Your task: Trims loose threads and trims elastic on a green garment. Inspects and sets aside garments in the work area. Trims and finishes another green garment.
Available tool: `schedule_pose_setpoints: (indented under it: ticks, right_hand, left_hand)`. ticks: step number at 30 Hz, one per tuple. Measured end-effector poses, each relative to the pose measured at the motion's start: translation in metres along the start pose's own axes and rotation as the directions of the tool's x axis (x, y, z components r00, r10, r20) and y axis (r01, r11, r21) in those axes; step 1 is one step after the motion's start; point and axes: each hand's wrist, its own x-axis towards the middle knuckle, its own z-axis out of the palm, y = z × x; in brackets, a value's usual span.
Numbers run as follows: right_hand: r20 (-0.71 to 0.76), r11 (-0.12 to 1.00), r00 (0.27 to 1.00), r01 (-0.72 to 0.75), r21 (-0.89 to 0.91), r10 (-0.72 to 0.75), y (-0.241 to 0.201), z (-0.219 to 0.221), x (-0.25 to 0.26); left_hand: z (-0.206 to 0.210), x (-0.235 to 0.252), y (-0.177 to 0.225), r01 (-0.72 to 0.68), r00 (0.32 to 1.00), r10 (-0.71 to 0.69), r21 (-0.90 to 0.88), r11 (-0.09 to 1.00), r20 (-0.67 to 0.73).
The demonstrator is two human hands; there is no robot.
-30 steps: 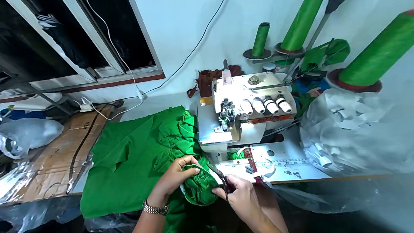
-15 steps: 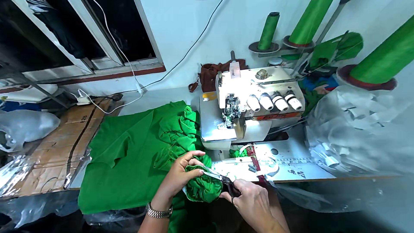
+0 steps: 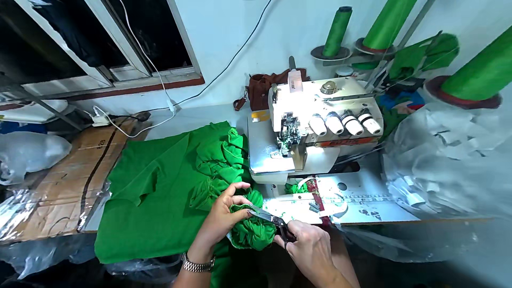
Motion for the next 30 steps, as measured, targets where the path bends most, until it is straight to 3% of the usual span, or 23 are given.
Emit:
schedule_pose_setpoints:
  ticks: [10, 25, 30]
  right_hand:
    - [-0.015, 1.000, 1.000, 0.002, -0.020, -0.002, -0.0017, 0.0018, -0.0011]
    - [0.037, 1.000, 0.999, -0.002, 0.012, 0.002, -0.0002, -0.0024, -0.0029]
    - [0.071, 0.999, 0.997, 0.001, 0.033, -0.004, -0.0002, -0.0048, -0.0014]
  left_hand:
    - [0.0021, -0.0014, -0.0024, -0.005, 0.998, 0.005, -0.004, 1.000, -0.061]
    - [0.0021, -0.0021, -0.0035, -0.018, 0.999, 0.017, -0.034, 0.999, -0.035]
    - [0.0008, -0.0020, -0.0050, -0.048, 0.998, 0.050, 0.035, 0.998, -0.044]
